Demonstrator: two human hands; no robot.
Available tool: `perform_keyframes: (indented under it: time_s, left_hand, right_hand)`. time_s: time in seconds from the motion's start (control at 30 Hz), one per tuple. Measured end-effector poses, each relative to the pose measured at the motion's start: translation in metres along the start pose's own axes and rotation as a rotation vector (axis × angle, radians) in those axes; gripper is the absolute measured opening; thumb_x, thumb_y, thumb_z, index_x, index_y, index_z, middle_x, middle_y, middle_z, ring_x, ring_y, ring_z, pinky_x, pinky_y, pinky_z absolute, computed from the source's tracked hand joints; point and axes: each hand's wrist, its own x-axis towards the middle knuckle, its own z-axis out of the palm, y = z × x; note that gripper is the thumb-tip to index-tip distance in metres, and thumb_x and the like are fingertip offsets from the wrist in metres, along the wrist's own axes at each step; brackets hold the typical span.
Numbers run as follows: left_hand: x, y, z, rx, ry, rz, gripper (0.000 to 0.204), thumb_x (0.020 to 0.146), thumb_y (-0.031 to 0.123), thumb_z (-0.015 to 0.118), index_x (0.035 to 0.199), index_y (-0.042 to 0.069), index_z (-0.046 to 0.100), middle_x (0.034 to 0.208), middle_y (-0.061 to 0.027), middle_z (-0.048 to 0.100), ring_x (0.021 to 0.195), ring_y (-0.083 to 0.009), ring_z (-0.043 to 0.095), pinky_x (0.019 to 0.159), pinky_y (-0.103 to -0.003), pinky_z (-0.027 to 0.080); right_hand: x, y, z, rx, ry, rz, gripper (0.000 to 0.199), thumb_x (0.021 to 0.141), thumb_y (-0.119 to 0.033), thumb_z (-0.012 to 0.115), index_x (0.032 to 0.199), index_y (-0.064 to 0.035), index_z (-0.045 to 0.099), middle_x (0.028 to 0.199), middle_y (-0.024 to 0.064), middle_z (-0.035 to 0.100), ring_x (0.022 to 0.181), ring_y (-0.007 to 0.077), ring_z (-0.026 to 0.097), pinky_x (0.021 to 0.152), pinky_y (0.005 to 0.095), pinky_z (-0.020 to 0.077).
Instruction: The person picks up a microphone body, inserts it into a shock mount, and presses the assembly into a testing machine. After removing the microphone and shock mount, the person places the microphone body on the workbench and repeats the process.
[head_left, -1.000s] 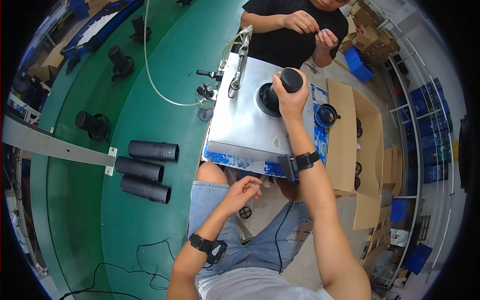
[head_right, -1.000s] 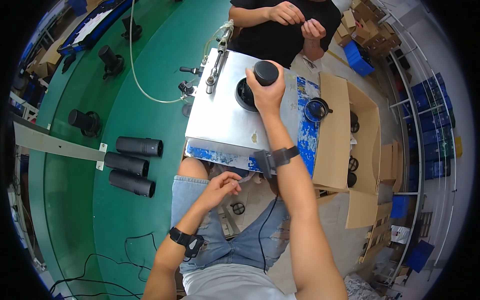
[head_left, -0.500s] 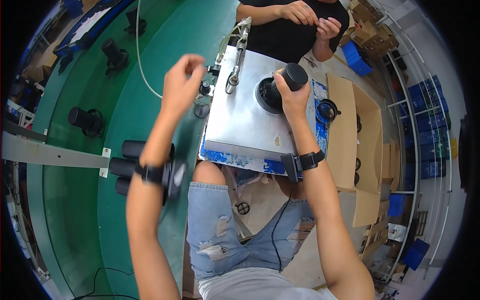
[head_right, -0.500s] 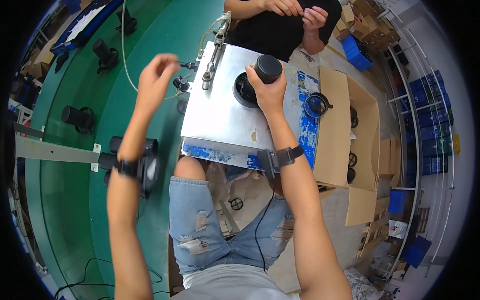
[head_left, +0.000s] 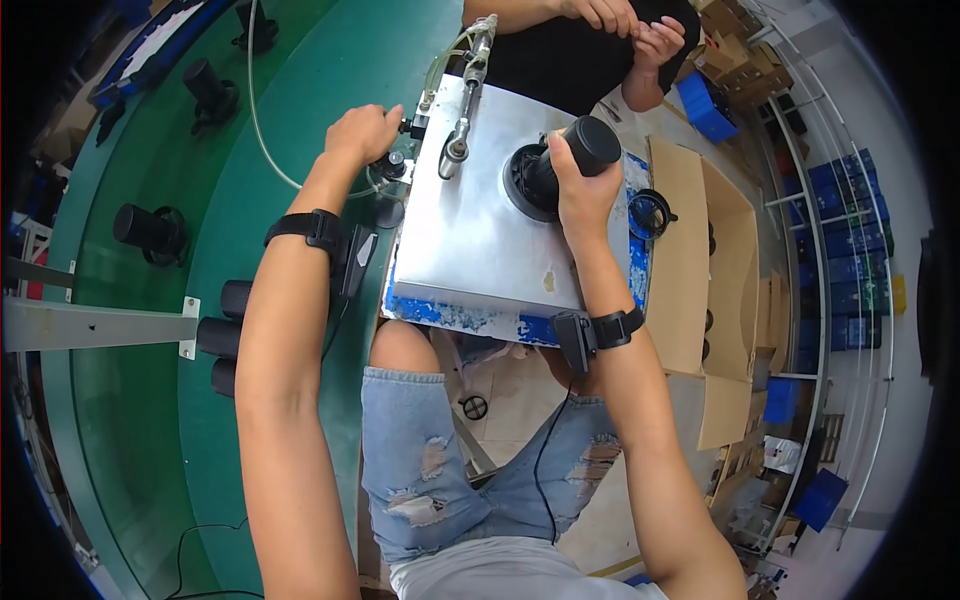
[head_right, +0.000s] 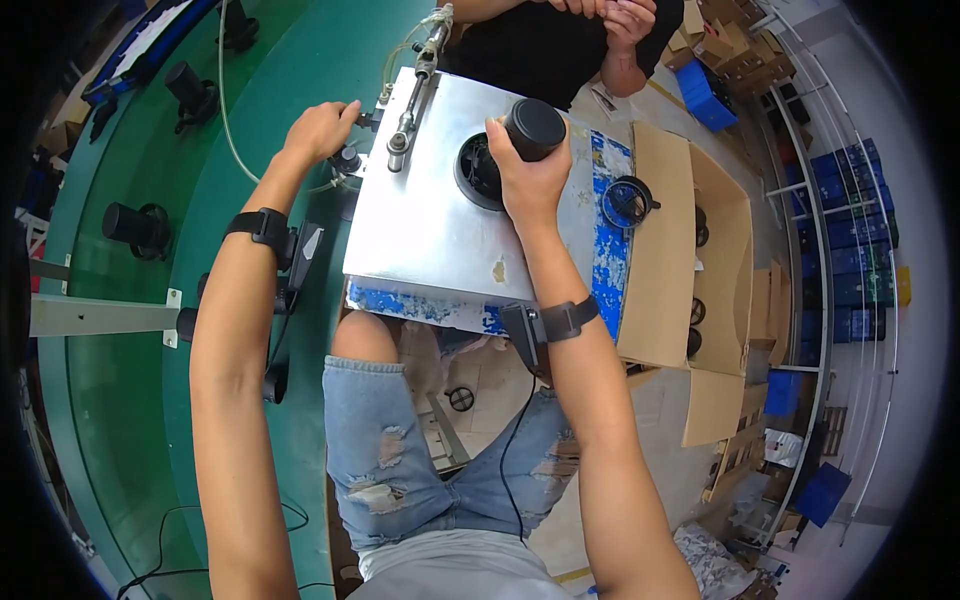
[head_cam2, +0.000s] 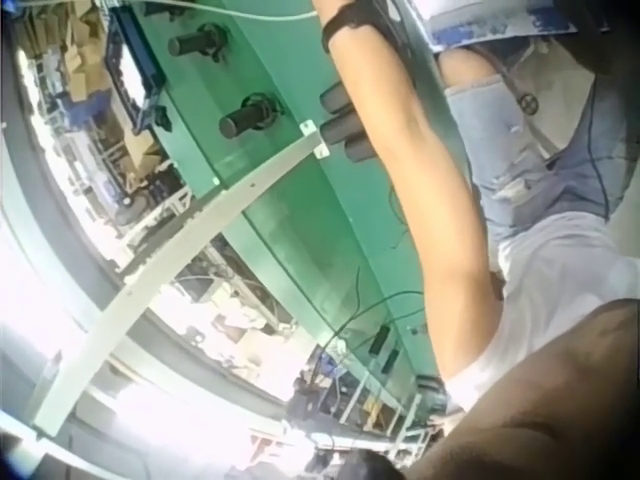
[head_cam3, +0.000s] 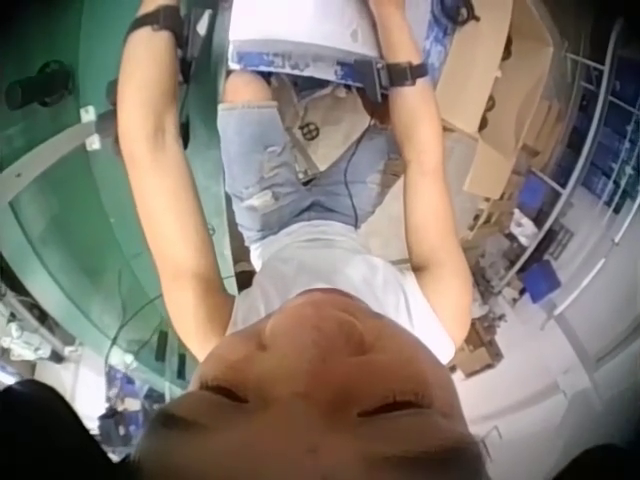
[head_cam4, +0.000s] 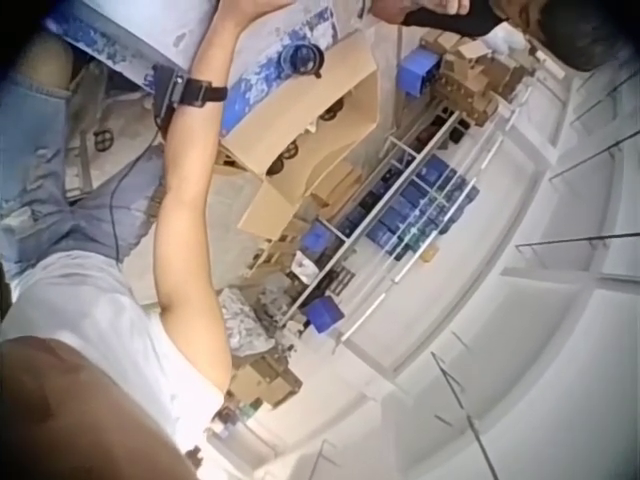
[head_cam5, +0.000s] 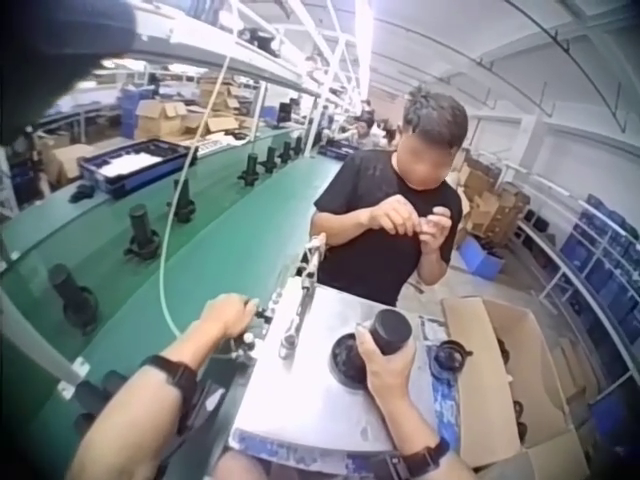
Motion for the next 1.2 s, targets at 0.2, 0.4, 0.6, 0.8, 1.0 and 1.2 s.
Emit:
perform_keyframes:
  time_s: [0.2, 0.4, 0.6, 0.8, 1.0, 1.2]
  left_hand:
    - [-0.019, 0.005, -0.005, -0.061, 0.052, -0.012, 0.063, 0.088, 0.058, 0.043, 0.099, 0.002, 0.071, 0.091, -0.0262, 0.066, 0.092, -0.0404, 0.063, 0.086, -0.043, 0.048]
    - [-0.041, -0.038, -0.014, -0.363, 0.15, 0.116, 0.057, 0.09, 0.051, 0.048, 0.114, 0.002, 0.062, 0.113, -0.0254, 0.061, 0.108, -0.0395, 0.058, 0.093, -0.042, 0.044]
    - [-0.199, 0.023, -0.109, -0.925, 0.368, 0.252, 0.04, 0.085, 0.019, 0.062, 0.121, 0.004, 0.054, 0.121, -0.0112, 0.057, 0.111, -0.0217, 0.054, 0.092, -0.035, 0.042]
    - [-0.302, 0.109, -0.077, -1.169, 0.316, 0.57, 0.096, 0.069, 0.009, 0.076, 0.146, 0.004, 0.018, 0.135, -0.0177, 0.042, 0.118, -0.0236, 0.048, 0.102, -0.038, 0.037]
    - [-0.345, 0.087, -0.039, -1.735, -0.157, 0.399, 0.089, 0.065, 0.019, 0.076, 0.138, -0.006, 0.031, 0.132, -0.0159, 0.047, 0.122, -0.0235, 0.049, 0.104, -0.039, 0.039]
    - [-0.362, 0.093, -0.021, -2.135, -0.547, 0.505, 0.076, 0.083, 0.042, 0.058, 0.139, -0.004, 0.034, 0.134, -0.0249, 0.046, 0.12, -0.0352, 0.052, 0.1, -0.046, 0.044]
  right_hand:
    - [0.003, 0.005, 0.0, 0.028, 0.005, -0.021, 0.017, 0.081, -0.014, 0.074, 0.09, -0.0031, 0.064, 0.086, 0.0014, 0.065, 0.077, 0.0086, 0.059, 0.074, 0.0236, 0.0467]
    - [0.008, -0.014, -0.004, -0.076, -0.064, 0.012, 0.032, 0.075, -0.017, 0.079, 0.095, -0.0028, 0.058, 0.085, 0.0033, 0.063, 0.08, 0.0124, 0.059, 0.077, 0.0271, 0.0473]
    - [0.065, -0.222, -0.058, 0.287, 0.22, -0.291, 0.047, 0.091, -0.042, 0.056, 0.104, 0.0037, 0.055, 0.095, 0.0134, 0.061, 0.087, 0.0215, 0.061, 0.086, 0.0376, 0.0499]
    - [-0.041, -0.235, -0.023, 0.567, -0.424, 0.042, 0.054, 0.084, -0.037, 0.063, 0.118, 0.0029, 0.048, 0.097, 0.0144, 0.06, 0.087, 0.0176, 0.06, 0.077, 0.029, 0.0499]
    - [-0.083, -0.24, -0.065, 0.531, -0.762, 0.281, 0.066, 0.08, -0.02, 0.063, 0.133, 0.0073, 0.037, 0.119, 0.0137, 0.053, 0.111, 0.0201, 0.052, 0.098, 0.0324, 0.0398]
    - [-0.094, -0.245, -0.082, 0.588, -0.729, 0.242, 0.067, 0.077, -0.016, 0.074, 0.131, 0.0049, 0.039, 0.118, 0.0142, 0.054, 0.109, 0.0191, 0.053, 0.098, 0.0333, 0.0399]
